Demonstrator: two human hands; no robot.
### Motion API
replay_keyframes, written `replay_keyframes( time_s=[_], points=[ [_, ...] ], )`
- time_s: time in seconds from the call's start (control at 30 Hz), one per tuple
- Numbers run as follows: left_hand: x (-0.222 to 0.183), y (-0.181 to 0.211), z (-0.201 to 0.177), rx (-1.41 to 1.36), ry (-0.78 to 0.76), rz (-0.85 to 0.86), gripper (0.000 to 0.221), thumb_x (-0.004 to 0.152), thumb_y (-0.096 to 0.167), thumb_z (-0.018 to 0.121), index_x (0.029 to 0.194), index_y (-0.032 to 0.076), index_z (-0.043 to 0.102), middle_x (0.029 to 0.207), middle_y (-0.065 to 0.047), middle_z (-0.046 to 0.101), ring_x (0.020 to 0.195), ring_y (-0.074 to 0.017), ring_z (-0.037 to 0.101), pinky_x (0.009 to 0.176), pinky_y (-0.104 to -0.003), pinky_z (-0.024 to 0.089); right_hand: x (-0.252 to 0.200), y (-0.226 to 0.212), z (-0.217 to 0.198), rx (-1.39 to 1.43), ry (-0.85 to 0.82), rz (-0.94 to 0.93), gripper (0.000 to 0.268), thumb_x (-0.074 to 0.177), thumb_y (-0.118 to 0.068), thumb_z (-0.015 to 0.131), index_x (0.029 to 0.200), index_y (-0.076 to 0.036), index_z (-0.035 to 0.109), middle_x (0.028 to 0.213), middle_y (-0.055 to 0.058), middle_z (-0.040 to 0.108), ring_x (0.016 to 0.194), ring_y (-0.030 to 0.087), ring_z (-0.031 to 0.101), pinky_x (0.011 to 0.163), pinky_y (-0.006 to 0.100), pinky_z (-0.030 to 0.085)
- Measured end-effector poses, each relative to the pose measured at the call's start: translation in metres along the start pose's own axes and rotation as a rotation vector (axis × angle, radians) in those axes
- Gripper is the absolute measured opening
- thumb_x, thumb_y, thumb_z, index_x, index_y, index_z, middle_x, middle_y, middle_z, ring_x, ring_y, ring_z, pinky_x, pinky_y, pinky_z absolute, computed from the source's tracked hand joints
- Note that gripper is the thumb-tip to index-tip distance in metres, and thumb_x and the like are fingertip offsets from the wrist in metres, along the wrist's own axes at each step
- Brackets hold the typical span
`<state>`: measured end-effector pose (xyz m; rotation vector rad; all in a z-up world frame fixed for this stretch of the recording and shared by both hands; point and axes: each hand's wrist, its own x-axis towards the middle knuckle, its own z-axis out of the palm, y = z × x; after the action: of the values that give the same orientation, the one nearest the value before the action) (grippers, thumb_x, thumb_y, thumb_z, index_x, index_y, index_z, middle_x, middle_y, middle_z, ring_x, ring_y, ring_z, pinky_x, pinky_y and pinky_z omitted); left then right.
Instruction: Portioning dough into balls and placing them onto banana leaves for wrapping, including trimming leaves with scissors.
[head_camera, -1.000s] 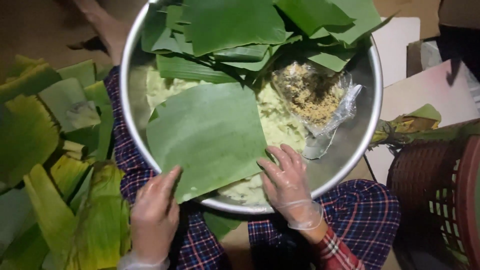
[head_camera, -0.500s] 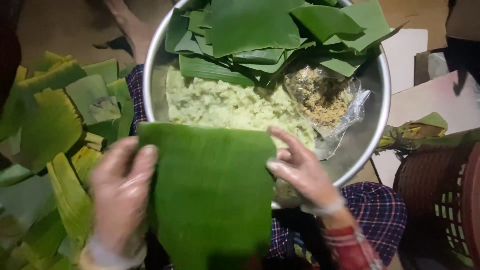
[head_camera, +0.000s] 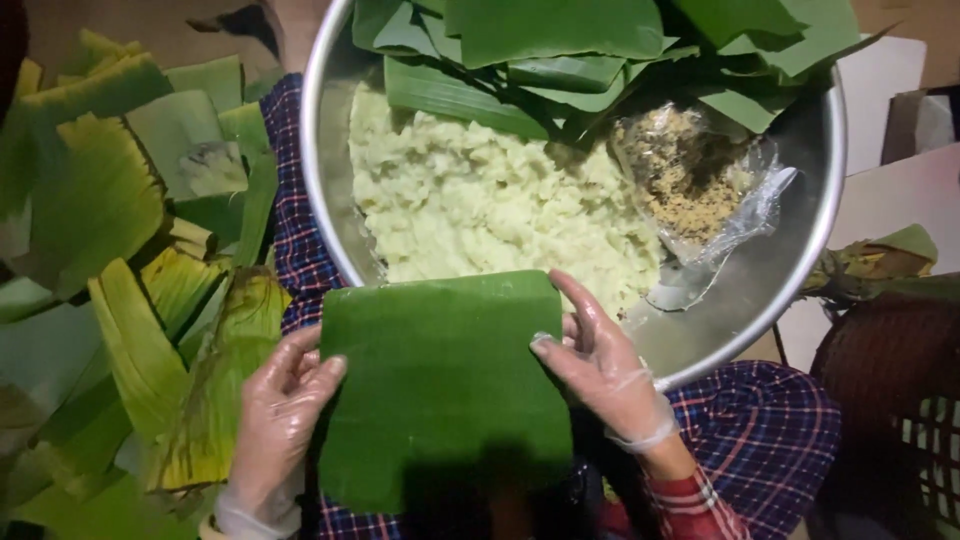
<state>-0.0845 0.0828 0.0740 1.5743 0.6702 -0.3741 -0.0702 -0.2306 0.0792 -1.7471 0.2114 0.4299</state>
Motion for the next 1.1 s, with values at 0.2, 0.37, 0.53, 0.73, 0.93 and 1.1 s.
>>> replay_keyframes(
  time_s=[0.2,0.37,0.53,0.73,0.93,1.1],
  points=[
    [-0.004,-0.029,-0.025,0.206,0.107,-0.041,0.067,0.077,0.018,0.07,0.14,0.0,0.056,0.133,-0.028,0.064,0.119,-0.036,0.065,0.098,-0.044,0.056,-0.013,-0.012,0.021,-0.355,0.072,-0.139,0.084,0.087,-0.023,0.069,0.158,-0.008,0.028,0.142,0.023,0.057,0.111,0.03,0.068,0.091,0.038,0.063],
    [0.002,-0.073,-0.063,0.127,0.213,0.149,0.027,0.09,0.008,0.07,0.117,0.0,0.069,0.087,-0.009,0.061,0.074,-0.0191,0.057,0.065,-0.031,0.053,-0.007,-0.012,0.045,-0.51,0.243,-0.707,0.048,0.092,-0.006,0.07,0.135,-0.007,0.048,0.127,0.014,0.053,0.105,0.024,0.057,0.091,0.032,0.057],
    [-0.007,-0.064,-0.06,0.018,0.326,-0.055,0.051,0.085,0.008,0.07,0.134,0.0,0.062,0.119,-0.02,0.068,0.105,-0.0276,0.064,0.092,-0.037,0.053,-0.015,-0.013,0.112,-0.469,-0.1,-0.279,0.012,0.088,-0.018,0.07,0.095,-0.01,0.073,0.089,0.004,0.073,0.075,0.021,0.069,0.07,0.03,0.056],
    [-0.013,-0.067,-0.065,-0.091,0.243,-0.033,0.042,0.083,0.0,0.073,0.125,0.001,0.068,0.093,-0.014,0.064,0.084,-0.0231,0.062,0.08,-0.035,0.055,0.001,0.024,0.156,-0.423,-0.158,-0.183,0.016,0.085,-0.012,0.073,0.08,-0.008,0.059,0.072,0.003,0.062,0.057,0.018,0.055,0.055,0.031,0.049],
    [-0.053,-0.065,-0.107,-0.097,0.074,-0.129,0.074,0.079,0.025,0.069,0.144,-0.001,0.045,0.13,-0.021,0.052,0.112,-0.0295,0.054,0.089,-0.042,0.046,0.009,0.037,0.158,-0.601,-0.269,-0.217,0.021,0.087,-0.016,0.059,0.107,-0.009,0.062,0.103,0.01,0.068,0.09,0.031,0.067,0.083,0.04,0.054],
    [-0.046,-0.079,-0.191,-0.28,-0.047,0.2,0.055,0.089,0.023,0.065,0.138,0.003,0.049,0.09,-0.01,0.066,0.064,-0.0148,0.061,0.05,-0.026,0.052,-0.019,-0.028,0.143,-0.491,-0.073,-0.63,0.009,0.085,-0.005,0.072,0.091,-0.006,0.065,0.084,0.006,0.064,0.069,0.023,0.063,0.063,0.033,0.054]
  ],
)
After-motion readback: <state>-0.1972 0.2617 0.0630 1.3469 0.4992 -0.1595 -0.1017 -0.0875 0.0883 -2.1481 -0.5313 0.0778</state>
